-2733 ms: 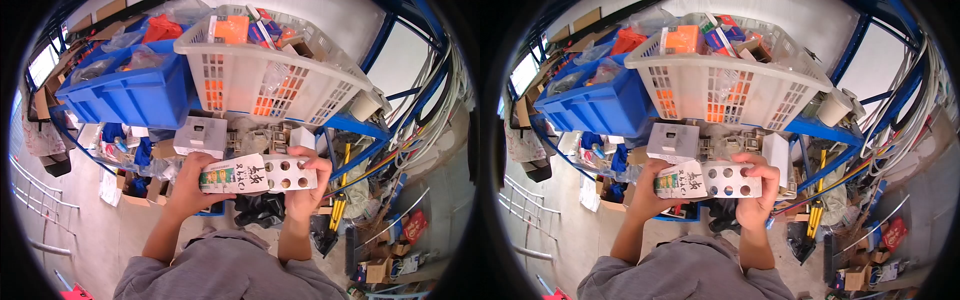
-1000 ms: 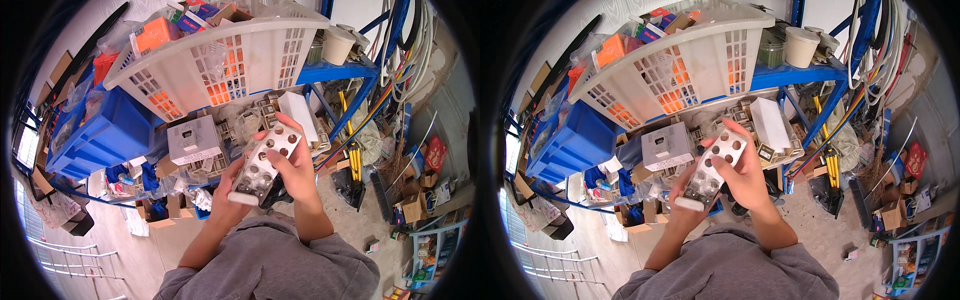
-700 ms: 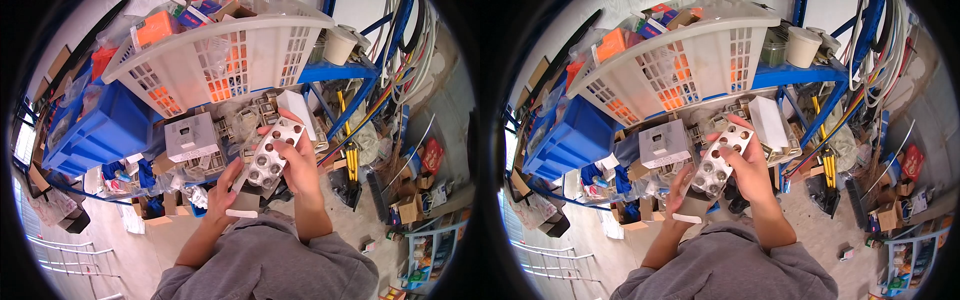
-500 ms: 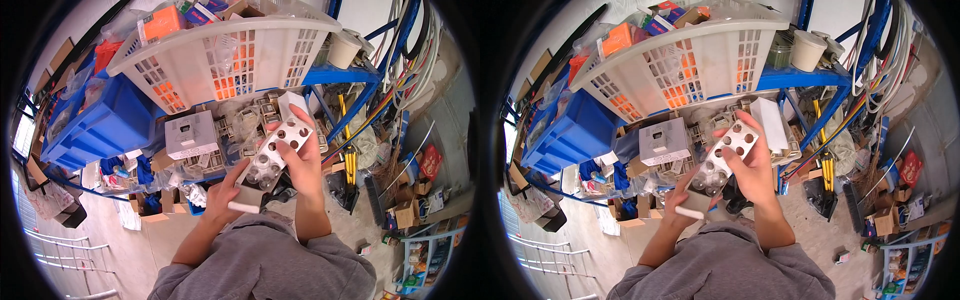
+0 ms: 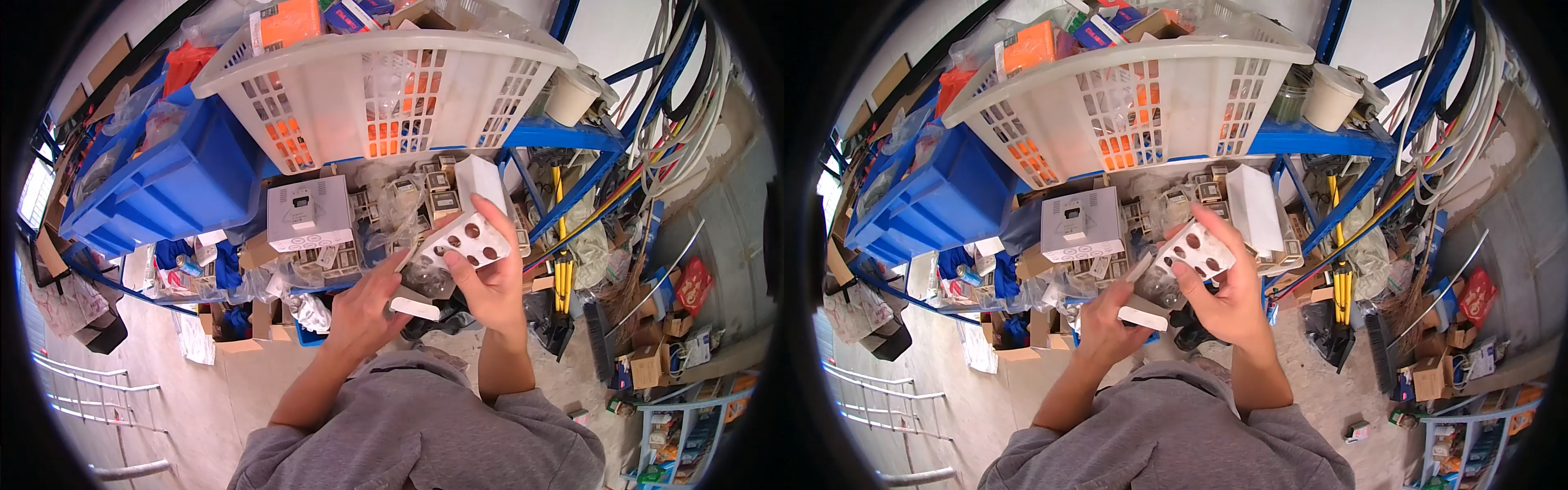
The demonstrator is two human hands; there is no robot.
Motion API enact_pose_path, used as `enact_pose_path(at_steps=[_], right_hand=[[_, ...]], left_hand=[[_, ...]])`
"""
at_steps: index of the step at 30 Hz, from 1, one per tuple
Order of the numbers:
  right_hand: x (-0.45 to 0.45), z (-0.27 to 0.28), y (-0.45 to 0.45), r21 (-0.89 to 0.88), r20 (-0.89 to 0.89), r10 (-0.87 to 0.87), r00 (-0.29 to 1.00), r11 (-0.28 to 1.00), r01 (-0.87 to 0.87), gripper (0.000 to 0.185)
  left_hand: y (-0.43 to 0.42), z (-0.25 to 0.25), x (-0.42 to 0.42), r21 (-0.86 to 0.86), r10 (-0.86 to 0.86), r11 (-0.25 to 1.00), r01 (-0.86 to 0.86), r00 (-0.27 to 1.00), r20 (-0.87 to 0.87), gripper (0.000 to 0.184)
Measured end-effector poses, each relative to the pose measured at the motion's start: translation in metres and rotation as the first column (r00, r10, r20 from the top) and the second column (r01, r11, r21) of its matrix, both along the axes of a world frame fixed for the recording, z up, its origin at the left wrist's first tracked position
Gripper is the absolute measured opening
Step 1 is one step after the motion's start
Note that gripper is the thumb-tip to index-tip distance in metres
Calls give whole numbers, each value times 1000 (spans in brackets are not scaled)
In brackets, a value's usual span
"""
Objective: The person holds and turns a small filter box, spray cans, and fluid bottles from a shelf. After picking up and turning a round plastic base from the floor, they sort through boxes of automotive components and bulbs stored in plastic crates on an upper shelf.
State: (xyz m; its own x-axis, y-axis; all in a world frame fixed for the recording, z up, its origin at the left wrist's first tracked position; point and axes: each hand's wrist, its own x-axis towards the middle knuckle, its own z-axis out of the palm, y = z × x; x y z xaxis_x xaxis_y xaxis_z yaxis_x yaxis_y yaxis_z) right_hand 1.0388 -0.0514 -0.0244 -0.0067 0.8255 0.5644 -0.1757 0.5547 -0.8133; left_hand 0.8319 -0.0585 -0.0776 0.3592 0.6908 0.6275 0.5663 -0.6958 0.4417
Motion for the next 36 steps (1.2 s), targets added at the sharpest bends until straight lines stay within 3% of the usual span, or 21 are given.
enact_pose_path(at_steps=[1, 3, 5, 7, 8, 9, 11, 15, 19, 21, 22, 23, 24, 25, 27, 29, 31, 32, 36], right_hand=[[0, 1, 0, -2, 1, 2, 1000, 1000, -2, 68], [1, 6, -1, 83, 236, -23, 971, 997, 3, 68], [-5, 13, -6, 5, 167, -16, 986, 1000, 15, 62], [1, 8, -4, 154, 197, -145, 970, 981, 116, 49], [4, 12, -8, 109, 180, -122, 976, 989, 104, 35], [3, 13, -7, 108, 181, -120, 976, 989, 101, 35], [2, 15, -2, 359, 524, -330, 785, 922, 148, 27], [-8, 29, -8, 273, 574, -341, 744, 937, 219, 22], [5, 23, -9, 226, 577, -296, 761, 953, 200, 28], [5, 18, -5, 207, 593, -256, 764, 965, 163, 28], [5, 19, -4, 168, 545, -209, 812, 976, 138, 29], [5, 21, -1, 134, 493, -159, 855, 985, 106, 29], [6, 19, 2, 101, 435, -76, 897, 994, 36, 35], [3, 15, 2, 104, 438, -73, 896, 994, 30, 35], [-8, 4, 3, -125, 192, 27, 981, 992, -3, 40], [-10, -2, 6, -154, 229, 13, 973, 988, 23, 44], [-12, -8, 5, -253, 228, 100, 969, 967, -41, 45], [-14, -13, 6, -186, 210, 105, 972, 980, -65, 46], [-29, -14, 4, -219, 187, 28, 982, 976, 14, 36]], left_hand=[[1, -1, 1, -9, 14, 1000, -14, 1000, 9, 62], [4, -2, 2, -16, 27, 1000, -26, 1000, 15, 60], [6, -3, 2, 57, 43, 997, -45, 999, 25, 54], [10, -11, 1, 99, 47, 994, -52, 997, 57, 54], [10, -13, 1, 140, 47, 988, -60, 995, 90, 54], [9, -14, 1, 138, 50, 988, -62, 995, 91, 54], [8, -14, 0, 108, 55, 992, -65, 995, 86, 55], [8, -7, -3, 1, 73, 997, -74, 995, 60, 64], [6, -7, -3, -90, 61, 995, -49, 989, 135, 75], [7, -9, -5, -210, -4, 977, 46, 981, 195, 82], [8, -20, -2, -206, -5, 977, 46, 981, 196, 82], [10, -38, 4, -227, -76, 953, 203, 880, 469, 86], [10, -37, 8, -200, -118, 913, 357, 699, 706, 91], [11, -33, 5, -195, -118, 915, 353, 697, 707, 91], [9, -15, -8, -363, -90, 709, 604, 588, 804, 97], [13, -7, -11, -376, -82, 685, 624, 579, 812, 90], [18, -7, -17, -409, -83, 581, 703, 552, 830, 88], [20, -8, -18, -404, -84, 573, 713, 542, 836, 84], [22, 0, -20, -433, -79, 573, 696, 573, 816, 90]])
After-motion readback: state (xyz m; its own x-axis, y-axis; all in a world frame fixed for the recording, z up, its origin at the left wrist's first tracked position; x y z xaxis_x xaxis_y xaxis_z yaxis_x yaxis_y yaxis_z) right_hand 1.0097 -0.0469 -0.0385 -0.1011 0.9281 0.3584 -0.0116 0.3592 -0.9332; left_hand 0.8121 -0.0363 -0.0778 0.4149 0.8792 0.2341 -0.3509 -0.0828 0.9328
